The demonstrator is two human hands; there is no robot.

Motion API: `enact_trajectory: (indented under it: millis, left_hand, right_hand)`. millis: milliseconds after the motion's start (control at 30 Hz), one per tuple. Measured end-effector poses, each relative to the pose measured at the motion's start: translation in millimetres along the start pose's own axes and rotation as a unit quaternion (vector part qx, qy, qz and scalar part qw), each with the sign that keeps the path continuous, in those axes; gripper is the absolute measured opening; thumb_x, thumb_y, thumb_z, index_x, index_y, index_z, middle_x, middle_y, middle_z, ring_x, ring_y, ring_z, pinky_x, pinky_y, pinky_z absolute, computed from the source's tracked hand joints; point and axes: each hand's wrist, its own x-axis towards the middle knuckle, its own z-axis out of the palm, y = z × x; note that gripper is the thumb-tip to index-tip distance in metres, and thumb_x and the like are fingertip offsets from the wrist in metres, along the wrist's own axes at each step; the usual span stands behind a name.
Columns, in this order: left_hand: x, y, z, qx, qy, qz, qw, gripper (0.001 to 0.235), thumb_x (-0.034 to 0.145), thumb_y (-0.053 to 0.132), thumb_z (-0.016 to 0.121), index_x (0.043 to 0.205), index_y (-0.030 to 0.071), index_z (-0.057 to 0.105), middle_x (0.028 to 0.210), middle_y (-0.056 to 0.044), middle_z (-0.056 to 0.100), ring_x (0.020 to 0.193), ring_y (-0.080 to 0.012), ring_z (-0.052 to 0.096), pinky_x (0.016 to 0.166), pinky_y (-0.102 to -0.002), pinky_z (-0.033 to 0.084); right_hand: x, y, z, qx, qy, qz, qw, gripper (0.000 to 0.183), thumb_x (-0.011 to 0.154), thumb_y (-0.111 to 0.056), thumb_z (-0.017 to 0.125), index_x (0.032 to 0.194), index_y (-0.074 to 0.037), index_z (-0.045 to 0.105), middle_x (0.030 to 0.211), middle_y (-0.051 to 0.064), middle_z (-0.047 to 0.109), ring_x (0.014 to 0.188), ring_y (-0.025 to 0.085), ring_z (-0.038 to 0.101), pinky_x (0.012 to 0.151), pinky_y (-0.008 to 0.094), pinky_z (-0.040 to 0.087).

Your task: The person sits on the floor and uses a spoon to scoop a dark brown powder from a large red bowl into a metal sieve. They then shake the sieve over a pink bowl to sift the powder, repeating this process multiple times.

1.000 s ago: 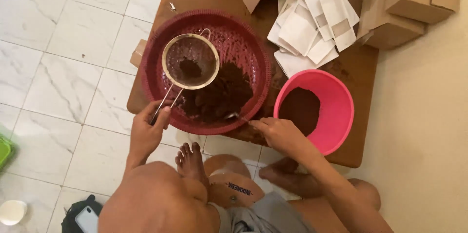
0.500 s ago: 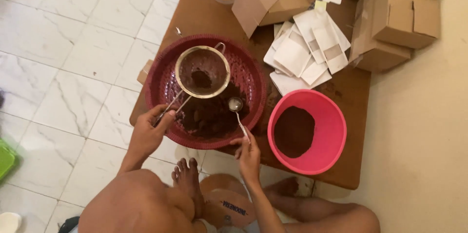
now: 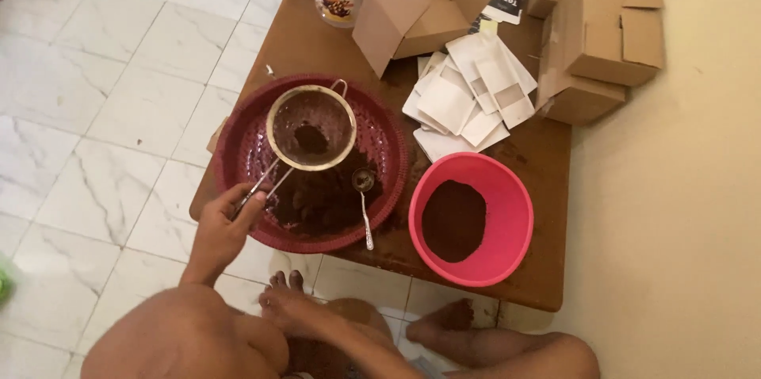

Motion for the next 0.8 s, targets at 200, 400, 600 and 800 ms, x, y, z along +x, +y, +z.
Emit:
enact_trajectory:
  millis: [200,400,600,800]
  left_hand:
    - [2.6,-2.0,5.3,0.105,-0.003,-0.003,0.994,0.036,0.094,0.024,0.066,0.125,0.008,0.076,0.065,-0.006,0.066,0.054,-0.0131,0.049,0.049,-0.027,0.036]
    - [-12.2,-9.1,4.6,0.048,0.009,-0.009,0.999,0.039,0.094,0.015,0.066,0.127,-0.005,0.069,0.083,-0.010,0.073,0.068,-0.0135,0.058,0.058,-0.026,0.048]
    - [-9.2,6.0,8.6,0.018,-0.001,-0.013,1.000,0.026,0.098,0.018,0.063,0.118,0.006,0.075,0.076,-0.005,0.070,0.059,-0.0090,0.051,0.052,-0.022,0.039]
    - [-6.8,17.2,-3.0,0.040,0.005,-0.020,0.999,0.027,0.096,0.018,0.064,0.115,0.003,0.077,0.076,-0.004,0.070,0.063,-0.0103,0.054,0.055,-0.023,0.043]
  right_hand:
    - [54.0,10.0,-24.4,-0.198,0.302,-0.261,0.895,0.039,0.087,-0.060,0.064,0.095,-0.022,0.067,0.095,-0.005,0.061,0.080,0.016,0.050,0.081,0.036,0.038]
    - [37.6,68.7,35.3,-0.143,0.380,-0.407,0.818,0.042,0.097,-0.051,0.062,0.090,-0.010,0.058,0.080,0.002,0.053,0.060,0.011,0.035,0.058,0.027,0.031]
    - [30.3,33.3,18.0,-0.240,0.261,-0.271,0.895,0.010,0.095,-0.044,0.056,0.101,-0.037,0.054,0.091,-0.011,0.052,0.079,0.014,0.043,0.080,0.036,0.032]
    - [38.0,37.0,21.2,-0.252,0.290,-0.274,0.882,0.018,0.100,-0.048,0.045,0.109,-0.034,0.051,0.106,-0.007,0.053,0.084,0.015,0.044,0.081,0.033,0.033]
